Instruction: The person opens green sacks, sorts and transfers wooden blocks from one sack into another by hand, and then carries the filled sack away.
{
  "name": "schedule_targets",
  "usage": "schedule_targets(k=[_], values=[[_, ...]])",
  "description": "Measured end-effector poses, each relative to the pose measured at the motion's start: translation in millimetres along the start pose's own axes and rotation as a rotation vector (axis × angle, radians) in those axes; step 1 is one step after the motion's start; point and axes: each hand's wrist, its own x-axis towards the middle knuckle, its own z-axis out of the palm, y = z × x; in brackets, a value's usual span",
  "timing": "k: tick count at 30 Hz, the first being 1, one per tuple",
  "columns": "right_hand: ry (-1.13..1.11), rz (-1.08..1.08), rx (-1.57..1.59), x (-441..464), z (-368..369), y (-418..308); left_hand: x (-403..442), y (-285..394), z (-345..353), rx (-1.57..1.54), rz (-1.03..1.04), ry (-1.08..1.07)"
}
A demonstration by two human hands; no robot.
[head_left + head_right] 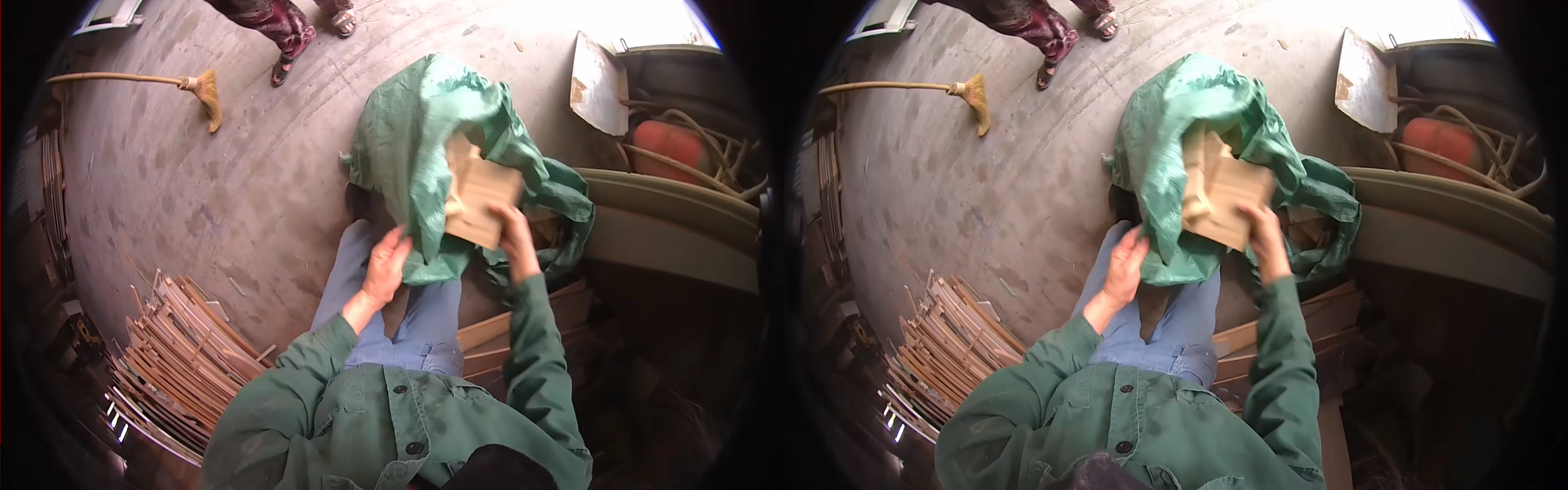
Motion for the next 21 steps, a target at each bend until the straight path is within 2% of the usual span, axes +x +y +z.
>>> schedule_targets(k=[2, 3, 5, 6, 7, 8, 9, 10, 11, 12, 14, 16, 17, 18, 20, 21], values=[[-0.049, 0.078, -0.077, 42.2, 33.3, 18.8, -14.7, 18.5, 16.3, -0.119, -0.014, -0.057], [-0.1, 0.052, -0.084, 73.9, 40.1, 37.4, -22.5, 21.3, 12.8, -0.138, -0.023, -0.041], [-0.052, -0.119, -0.488, 89.1, 56.6, 41.5, -30.4, 38.1, -5.3, -0.08, 0.007, -0.009], [0.053, -0.257, -0.888, 82.1, 66.9, 28.4, -29.1, 41.5, -25.0, -0.163, 0.02, 0.029], [0.169, -0.4, -1.404, 89.6, 48.8, 27.9, -24.9, 57.4, -42.1, -0.124, 0.031, 0.16], [0.085, -0.071, -1.486, 97.8, 25.1, 15.0, -16.9, 78.0, -58.6, -0.233, 0.012, 0.226], [0.213, -0.129, -1.662, 92.8, 2.7, 7.7, -9.3, 97.1, -72.4, -0.335, 0.01, 0.301], [0.436, -0.183, -1.61, 66.6, -7.5, -21.9, -1.9, 126.7, -72.5, -0.332, 0.018, 0.294], [0.557, -0.231, -1.493, 65.5, -35.9, -43.6, 1.8, 144.9, -69.1, -0.326, 0.063, 0.295], [0.735, -0.418, -1.567, 55.5, -66.4, -59.0, 2.5, 159.6, -67.4, -0.318, 0.107, 0.296], [0.991, -0.814, -1.646, -12.3, -37.5, -112.6, -1.3, 186.9, -62.0, -0.272, 0.134, 0.306], [0.952, -1.087, -1.543, -63.7, -16.8, -150.9, 5.0, 196.6, -65.1, -0.233, 0.143, 0.307], [0.873, -1.125, -1.49, -78.8, -17.3, -158.3, 13.7, 194.7, -78.8, -0.212, 0.131, 0.305], [0.742, -1.025, -1.384, -93.7, -5.6, -159.3, 24.3, 191.7, -94.7, -0.185, 0.118, 0.298], [0.47, -0.776, -0.91, -118.0, 36.5, -139.7, 42.7, 181.2, -122.8, -0.099, 0.079, 0.416], [0.481, -0.986, -1.024, -116.8, 43.2, -114.2, 55.8, 169.5, -145.0, -0.071, 0.048, 0.412]])
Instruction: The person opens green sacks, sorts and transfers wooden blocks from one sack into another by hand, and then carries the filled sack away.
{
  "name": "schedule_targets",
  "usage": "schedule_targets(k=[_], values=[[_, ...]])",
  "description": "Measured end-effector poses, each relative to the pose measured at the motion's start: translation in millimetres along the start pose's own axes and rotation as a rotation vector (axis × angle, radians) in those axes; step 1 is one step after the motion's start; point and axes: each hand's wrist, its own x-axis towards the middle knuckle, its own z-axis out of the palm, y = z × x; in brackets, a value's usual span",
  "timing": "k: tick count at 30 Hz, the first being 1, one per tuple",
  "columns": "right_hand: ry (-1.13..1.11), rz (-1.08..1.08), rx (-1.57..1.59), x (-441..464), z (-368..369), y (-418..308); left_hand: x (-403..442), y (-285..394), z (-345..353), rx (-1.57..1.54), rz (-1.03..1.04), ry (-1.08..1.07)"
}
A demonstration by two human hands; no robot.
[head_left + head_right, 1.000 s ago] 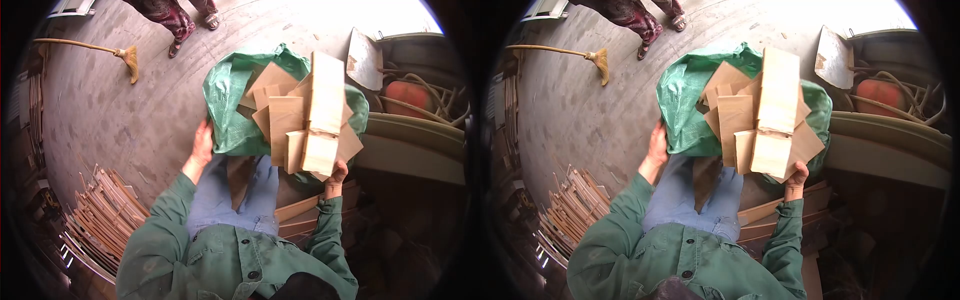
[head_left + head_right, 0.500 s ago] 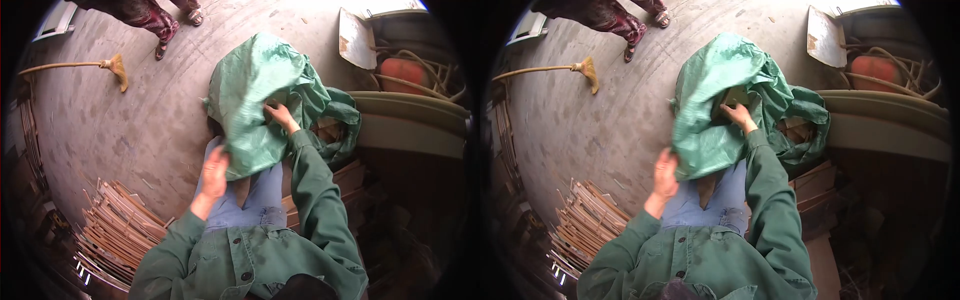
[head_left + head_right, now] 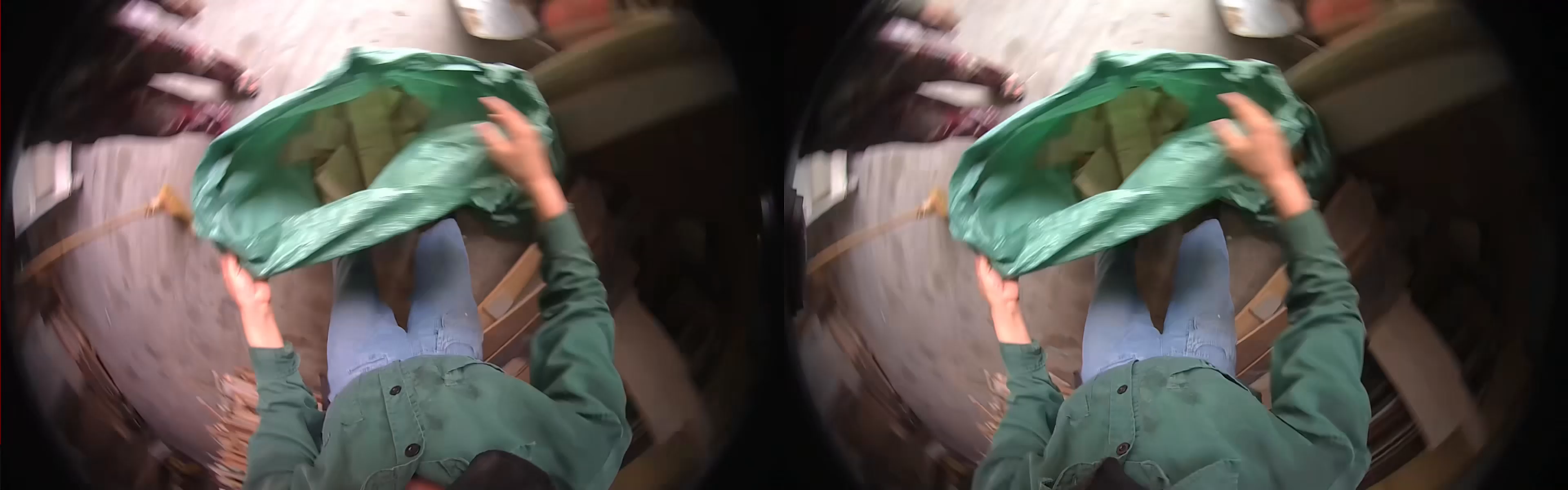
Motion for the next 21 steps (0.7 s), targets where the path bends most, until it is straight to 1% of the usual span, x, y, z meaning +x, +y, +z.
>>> schedule_targets(k=[1, 2, 3, 4, 5, 6, 7, 8, 9, 10, 11, 12, 13, 14, 15, 16, 17, 18, 19, 20, 21], values=[[0.01, -0.077, -0.037, -21.0, 13.7, -6.5, 19.6, -7.6, -14.9, -0.045, -0.092, -0.14], [-0.01, -0.108, 0.001, -46.0, 34.3, -2.0, 34.7, -16.2, -30.2, -0.034, -0.112, -0.143], [-0.044, -0.138, 0.001, -67.9, 52.3, -0.2, 39.3, -17.8, -37.2, -0.059, -0.105, -0.126], [-0.03, -0.147, -0.016, -83.3, 67.8, -1.0, 28.3, -15.2, -22.3, -0.023, -0.057, -0.167], [-0.024, -0.169, -0.022, -102.9, 82.6, 5.3, 30.2, -21.8, -27.0, -0.004, -0.031, -0.137], [-0.022, -0.099, 0.021, -123.7, 99.0, 17.3, 39.0, -29.2, -39.4, -0.015, 0.026, -0.182], [-0.016, -0.039, 0.064, -146.9, 111.3, 33.5, 34.3, -36.6, -43.6, -0.003, -0.004, -0.046], [-0.035, 0.067, 0.135, -176.5, 115.1, 50.9, 36.0, -52.0, -71.5, -0.029, -0.117, 0.172], [-0.056, 0.178, 0.209, -201.2, 112.1, 69.9, 23.2, -75.7, -81.2, 0.011, -0.127, 0.302], [-0.123, 0.267, 0.296, -219.9, 88.8, 101.5, -1.0, -102.9, -84.9, 0.065, -0.127, 0.44], [-0.188, 0.365, 0.377, -237.2, 70.3, 118.9, -0.4, -130.4, -131.0, 0.129, -0.183, 0.393], [-0.252, 0.46, 0.464, -252.2, 56.0, 144.0, -3.0, -161.4, -158.3, 0.132, -0.386, 0.252], [-0.232, 0.375, 0.49, -269.1, 56.2, 187.2, -29.5, -200.2, -133.2, 0.303, -0.489, 0.28], [-0.277, 0.418, 0.516, -278.8, 44.9, 222.1, -57.3, -245.1, -107.4, 0.375, -0.563, 0.351], [-0.327, 0.467, 0.545, -286.9, 33.3, 256.4, -116.7, -273.4, -25.3, 0.558, -0.572, 0.305], [-0.298, 0.624, 0.745, -293.0, 25.7, 292.4, -147.5, -306.3, 16.1, 0.66, -0.661, 0.127], [-0.263, 0.773, 0.937, -292.5, 20.9, 317.5, -156.4, -332.7, 32.6, 0.817, -0.717, -0.152], [-0.245, 0.927, 0.934, -286.6, 6.0, 347.6, -175.8, -362.5, 65.6, 0.93, -0.526, -0.43], [-0.23, 1.093, 0.935, -279.2, -7.4, 376.9, -192.7, -379.8, 113.0, 1.041, -0.516, -0.652], [-0.127, 1.132, 0.866, -273.4, -10.6, 409.4, -209.5, -397.6, 170.8, 1.043, -0.657, -0.682], [-0.023, 1.166, 0.791, -265.2, -11.3, 438.2, -216.1, -425.6, 208.9, 0.967, -0.697, -0.785]])
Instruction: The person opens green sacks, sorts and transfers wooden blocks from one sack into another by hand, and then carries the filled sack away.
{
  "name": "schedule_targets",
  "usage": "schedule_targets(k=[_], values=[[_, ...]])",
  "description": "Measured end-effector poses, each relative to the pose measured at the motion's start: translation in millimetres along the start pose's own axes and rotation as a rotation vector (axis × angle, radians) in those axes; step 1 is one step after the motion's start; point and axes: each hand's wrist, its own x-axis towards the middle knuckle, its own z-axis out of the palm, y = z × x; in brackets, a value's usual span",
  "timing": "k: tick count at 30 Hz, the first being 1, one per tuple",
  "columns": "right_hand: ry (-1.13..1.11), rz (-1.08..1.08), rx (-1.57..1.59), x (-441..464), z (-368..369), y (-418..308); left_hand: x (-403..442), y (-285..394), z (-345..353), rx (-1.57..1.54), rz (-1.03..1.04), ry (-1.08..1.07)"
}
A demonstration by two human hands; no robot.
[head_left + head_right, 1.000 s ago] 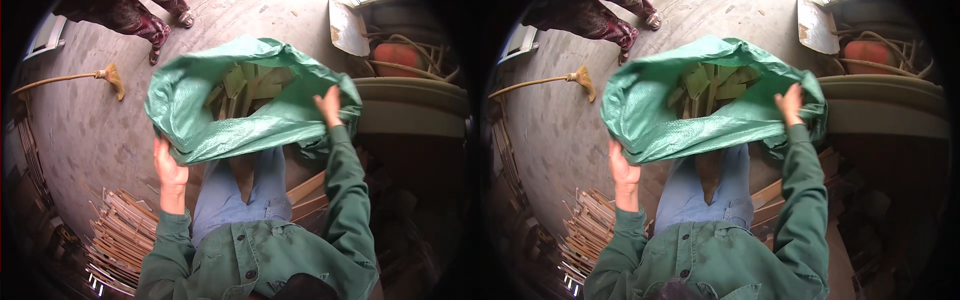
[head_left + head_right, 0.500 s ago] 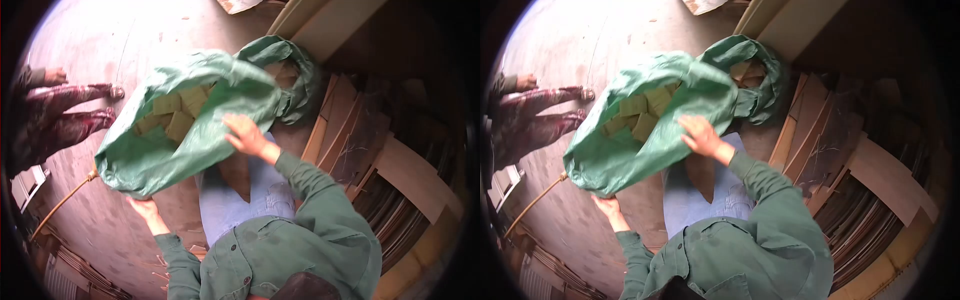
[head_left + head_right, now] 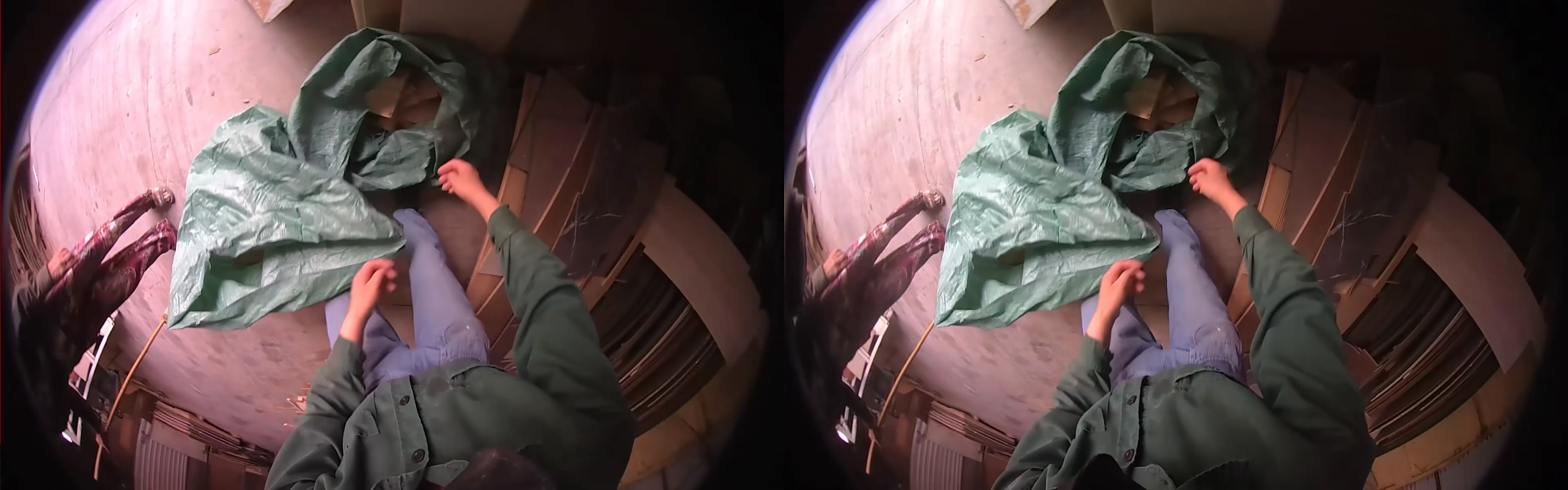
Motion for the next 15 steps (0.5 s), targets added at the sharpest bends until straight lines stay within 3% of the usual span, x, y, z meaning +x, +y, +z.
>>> schedule_targets(k=[1, 3, 4, 5, 6, 8, 10, 11, 12, 13, 15], values=[[0.023, -0.016, -0.014, 22.0, -7.9, -3.8, 30.6, 20.9, 25.8, -0.038, 0.028, -0.137], [0.016, -0.011, -0.045, 65.9, -9.9, -8.1, 96.1, 57.8, 61.1, 0.339, 0.34, -0.197], [0.032, -0.033, -0.034, 88.5, -4.4, -7.4, 136.3, 74.0, 75.0, 0.381, 0.462, -0.216], [0.05, -0.059, -0.026, 116.0, 1.8, -7.1, 174.2, 97.0, 85.7, 0.497, 0.448, -0.192], [0.064, -0.089, -0.019, 147.2, 6.5, -5.6, 225.2, 105.3, 91.6, 0.411, 0.515, -0.201], [0.044, -0.068, 0.118, 207.0, 12.3, -3.9, 328.8, 124.7, 89.8, 0.349, 0.315, -0.226], [0.064, -0.047, 0.325, 256.5, 6.6, 1.0, 415.1, 142.5, 72.4, 0.399, 0.287, -0.311], [0.109, -0.222, 0.026, 289.2, -8.4, 19.8, 445.2, 155.1, 58.8, 0.496, 0.246, -0.292], [0.134, -0.224, -0.596, 306.7, -37.1, 18.4, 484.0, 167.6, 31.6, 0.665, 0.228, -0.414], [0.179, -0.237, -1.215, 324.1, -65.8, 16.7, 489.2, 199.6, 22.7, 1.2, 0.38, -0.201], [0.345, -0.24, -1.592, 310.3, -130.1, -17.0, 529.0, 242.5, -40.5, 1.578, 0.642, -0.249]])
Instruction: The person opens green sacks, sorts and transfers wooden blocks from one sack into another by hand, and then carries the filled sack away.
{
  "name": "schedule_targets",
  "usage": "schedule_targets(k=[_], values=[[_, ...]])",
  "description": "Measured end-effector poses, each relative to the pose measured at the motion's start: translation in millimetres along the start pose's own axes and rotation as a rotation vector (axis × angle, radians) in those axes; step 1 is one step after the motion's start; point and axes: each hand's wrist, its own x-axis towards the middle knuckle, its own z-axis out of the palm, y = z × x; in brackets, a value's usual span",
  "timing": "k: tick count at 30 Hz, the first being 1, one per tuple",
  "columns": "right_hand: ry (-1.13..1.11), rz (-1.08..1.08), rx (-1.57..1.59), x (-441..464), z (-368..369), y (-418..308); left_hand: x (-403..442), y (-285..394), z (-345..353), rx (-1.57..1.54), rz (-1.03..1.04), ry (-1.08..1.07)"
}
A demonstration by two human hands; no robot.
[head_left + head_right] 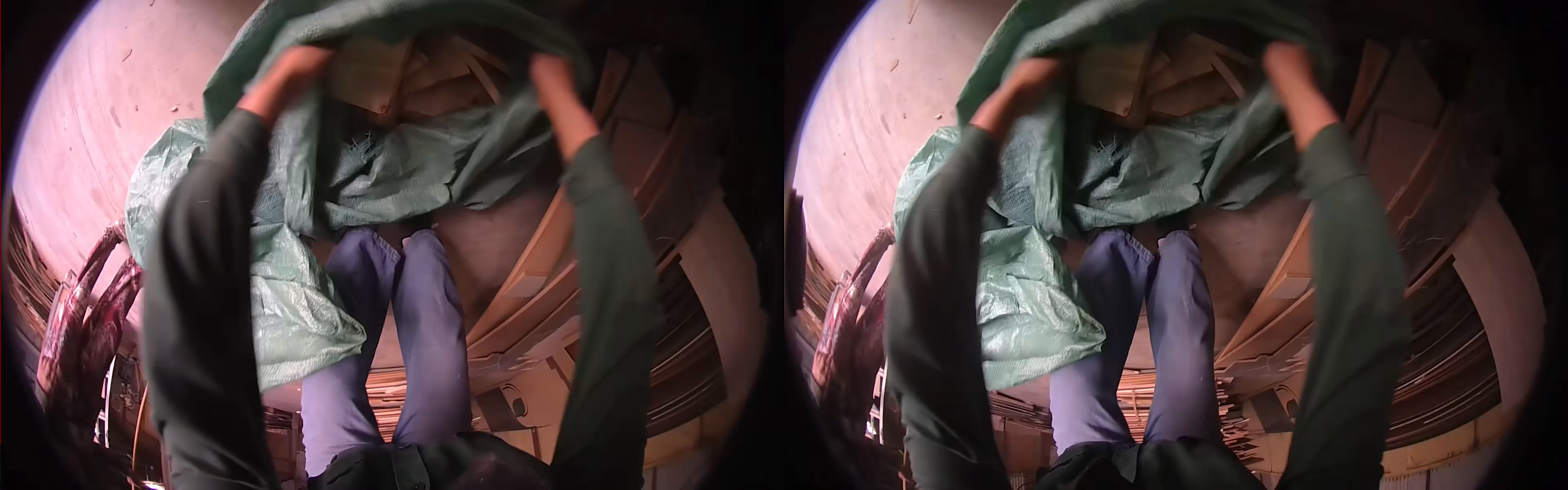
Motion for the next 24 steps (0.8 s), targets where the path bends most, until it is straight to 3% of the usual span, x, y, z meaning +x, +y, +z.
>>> schedule_targets(k=[2, 4, 6, 7, 8, 9, 10, 11, 13, 15, 17, 20, 24], values=[[0.157, 0.093, -0.209, 9.7, -12.8, 59.6, 14.0, -66.0, -53.8, 0.329, 0.073, 0.133], [0.113, 0.199, -0.205, 27.0, -36.2, 82.4, 38.8, -121.7, -110.4, 0.632, 0.143, 0.285], [0.054, 0.179, -0.246, 47.9, -47.7, 87.6, 44.4, -113.1, -138.6, 0.849, 0.165, 0.422], [0.236, -0.006, -0.006, 47.9, -34.3, 74.1, 48.4, -105.9, -133.4, 0.848, 0.17, 0.47], [0.422, -0.188, 0.229, 33.0, -47.5, 28.4, 50.7, -81.9, -123.4, 0.826, 0.21, 0.533], [0.302, -0.122, 0.502, 19.8, -48.1, 0.1, 54.0, -53.3, -102.9, 0.759, 0.26, 0.547], [0.206, -0.028, 0.767, 6.7, -48.3, -28.2, 52.0, 1.0, -77.4, 0.013, 0.088, 0.492], [0.377, -0.037, 0.69, 18.6, 9.3, -37.0, 68.8, 26.4, -56.3, 0.172, 0.009, 0.271], [0.254, -0.065, 0.384, -6.4, 21.5, -33.1, 85.2, 46.7, -25.0, 0.316, -0.125, 0.071], [0.181, 0.047, 0.368, -7.6, 59.0, -5.6, 86.0, 53.4, -2.3, 0.277, -0.228, 0.129], [0.271, 0.035, 0.701, -1.7, 92.9, 32.6, 79.6, 54.9, 12.5, 0.148, -0.183, 0.094], [0.034, 0.074, 0.406, 6.7, 77.5, 55.7, 61.0, 77.5, 8.9, -0.013, -0.09, 0.063], [0.034, 0.138, 0.373, 21.4, 65.0, 55.2, 95.4, -2.0, 47.6, -0.171, -0.084, 0.095]])
